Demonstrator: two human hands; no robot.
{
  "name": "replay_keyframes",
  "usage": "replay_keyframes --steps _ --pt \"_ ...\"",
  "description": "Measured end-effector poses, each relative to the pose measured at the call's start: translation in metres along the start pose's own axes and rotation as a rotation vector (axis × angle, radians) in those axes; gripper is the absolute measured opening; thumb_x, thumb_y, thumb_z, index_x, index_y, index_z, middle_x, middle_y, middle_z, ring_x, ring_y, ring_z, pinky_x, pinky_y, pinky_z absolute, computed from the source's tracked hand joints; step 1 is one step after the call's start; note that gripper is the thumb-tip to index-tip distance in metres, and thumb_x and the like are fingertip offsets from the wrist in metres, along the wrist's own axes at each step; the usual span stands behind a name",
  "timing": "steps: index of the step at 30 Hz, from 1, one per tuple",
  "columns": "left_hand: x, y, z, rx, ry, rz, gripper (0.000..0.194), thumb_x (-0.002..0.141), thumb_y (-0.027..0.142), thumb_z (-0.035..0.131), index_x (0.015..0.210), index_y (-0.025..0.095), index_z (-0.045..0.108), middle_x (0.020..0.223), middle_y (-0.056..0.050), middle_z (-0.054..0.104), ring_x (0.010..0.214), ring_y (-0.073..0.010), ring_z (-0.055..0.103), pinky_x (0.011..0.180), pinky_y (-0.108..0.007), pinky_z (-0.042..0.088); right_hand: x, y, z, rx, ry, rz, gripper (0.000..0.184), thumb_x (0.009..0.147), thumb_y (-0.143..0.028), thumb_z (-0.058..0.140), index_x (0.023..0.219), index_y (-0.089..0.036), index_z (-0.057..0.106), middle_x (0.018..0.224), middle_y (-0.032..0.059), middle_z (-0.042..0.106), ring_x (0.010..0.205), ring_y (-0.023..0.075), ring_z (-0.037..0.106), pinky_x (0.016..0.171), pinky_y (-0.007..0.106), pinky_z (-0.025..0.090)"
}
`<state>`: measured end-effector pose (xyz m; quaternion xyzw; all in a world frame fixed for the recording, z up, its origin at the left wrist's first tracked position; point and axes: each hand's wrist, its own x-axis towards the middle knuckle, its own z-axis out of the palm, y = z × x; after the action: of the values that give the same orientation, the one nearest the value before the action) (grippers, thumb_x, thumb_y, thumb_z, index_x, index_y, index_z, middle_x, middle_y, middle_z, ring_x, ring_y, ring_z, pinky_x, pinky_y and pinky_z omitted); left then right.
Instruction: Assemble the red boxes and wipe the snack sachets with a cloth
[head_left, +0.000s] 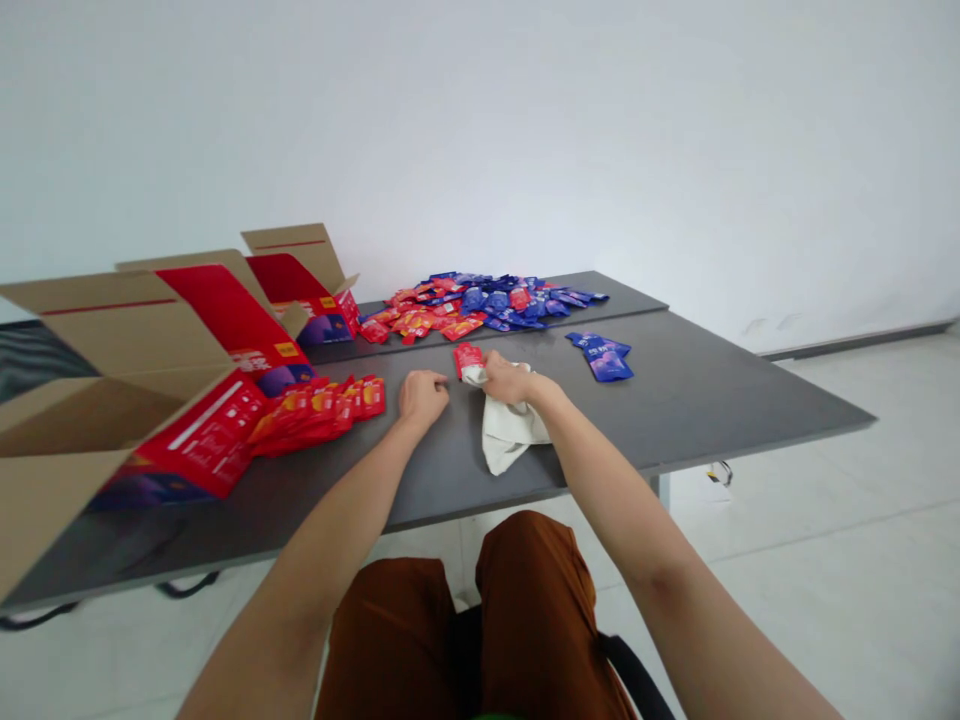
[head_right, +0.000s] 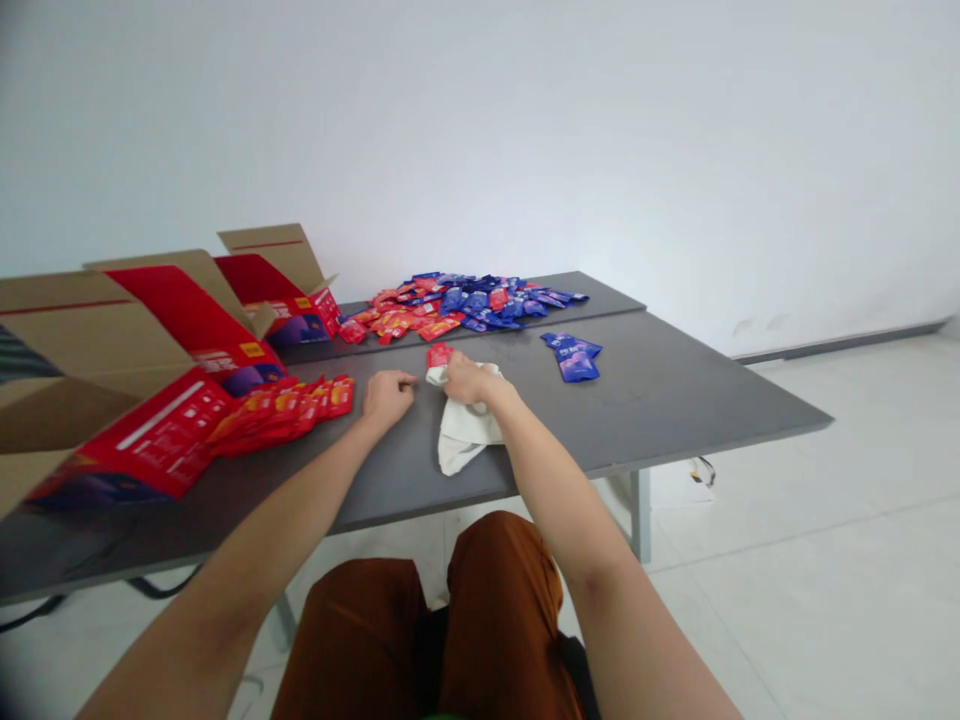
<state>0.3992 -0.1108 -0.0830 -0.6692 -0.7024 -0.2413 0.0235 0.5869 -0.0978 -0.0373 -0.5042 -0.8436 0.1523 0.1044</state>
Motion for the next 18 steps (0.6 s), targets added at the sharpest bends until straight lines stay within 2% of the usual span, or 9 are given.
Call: replay_keyframes --steps 2,4,7,9,12,15,18 --pt "0.002 0.005 0.001 -0.026 0.036 -0.055 0.040 0.080 0.021 0.048 0.110 0.020 0.075 0.109 -0.007 0.073 0.105 -0.0218 0.066 0.094 -0.029 0.048 0.001 0.006 -0.006 0.103 0.240 0.019 0.039 0.082 -0.019 0.047 0.121 -0.015 0.040 0.129 0.0191 0.057 0.120 0.0332 0.053 0.097 0.054 0.039" --pt "0.005 0.013 0.002 -0.064 0.067 -0.105 0.041 0.084 0.029 0.048 0.115 0.020 0.072 0.109 -0.009 0.073 0.104 -0.0233 0.066 0.093 -0.031 0.049 0.001 0.010 -0.012 0.185 0.478 0.121 0.036 0.085 -0.022 0.043 0.120 -0.016 0.037 0.120 0.0175 0.061 0.112 0.0332 0.057 0.093 0.052 0.040" --pt "0.008 0.030 0.005 -0.063 0.103 -0.084 0.045 0.087 0.041 0.047 0.121 0.020 0.068 0.117 -0.011 0.069 0.113 -0.0258 0.060 0.095 -0.035 0.047 0.000 0.016 -0.020 0.229 0.689 0.272 0.035 0.085 -0.023 0.043 0.120 -0.017 0.038 0.109 0.0155 0.065 0.102 0.0324 0.061 0.087 0.044 0.044" --pt "0.008 0.042 0.007 -0.023 0.089 -0.026 0.047 0.088 0.045 0.045 0.123 0.020 0.065 0.121 -0.013 0.066 0.120 -0.0279 0.055 0.095 -0.037 0.046 -0.001 0.018 -0.022 0.209 0.748 0.298 0.035 0.085 -0.022 0.044 0.119 -0.018 0.041 0.107 0.0142 0.065 0.100 0.0315 0.061 0.084 0.040 0.045" --pt "0.008 0.054 0.010 0.054 -0.005 0.043 0.055 0.088 0.052 0.042 0.125 0.016 0.061 0.118 -0.019 0.065 0.115 -0.0313 0.056 0.091 -0.040 0.046 -0.003 0.019 -0.020 0.164 0.804 0.320 0.033 0.086 -0.022 0.043 0.119 -0.018 0.044 0.108 0.0137 0.064 0.100 0.0308 0.061 0.084 0.039 0.045" --pt "0.009 0.058 0.011 0.158 -0.082 0.108 0.067 0.086 0.059 0.040 0.128 0.009 0.057 0.114 -0.023 0.064 0.112 -0.0349 0.056 0.093 -0.045 0.043 -0.003 0.019 -0.017 0.119 0.839 0.311 0.035 0.088 -0.022 0.039 0.122 -0.017 0.044 0.114 0.0146 0.061 0.104 0.0302 0.058 0.087 0.038 0.044" --pt "0.014 0.062 0.013 0.249 -0.118 0.175 0.070 0.084 0.061 0.043 0.121 0.005 0.061 0.113 -0.025 0.064 0.117 -0.0387 0.051 0.095 -0.048 0.041 -0.004 0.019 -0.016 0.080 0.875 0.295 0.038 0.089 -0.021 0.036 0.126 -0.015 0.042 0.119 0.0158 0.058 0.109 0.0293 0.055 0.090 0.038 0.042"
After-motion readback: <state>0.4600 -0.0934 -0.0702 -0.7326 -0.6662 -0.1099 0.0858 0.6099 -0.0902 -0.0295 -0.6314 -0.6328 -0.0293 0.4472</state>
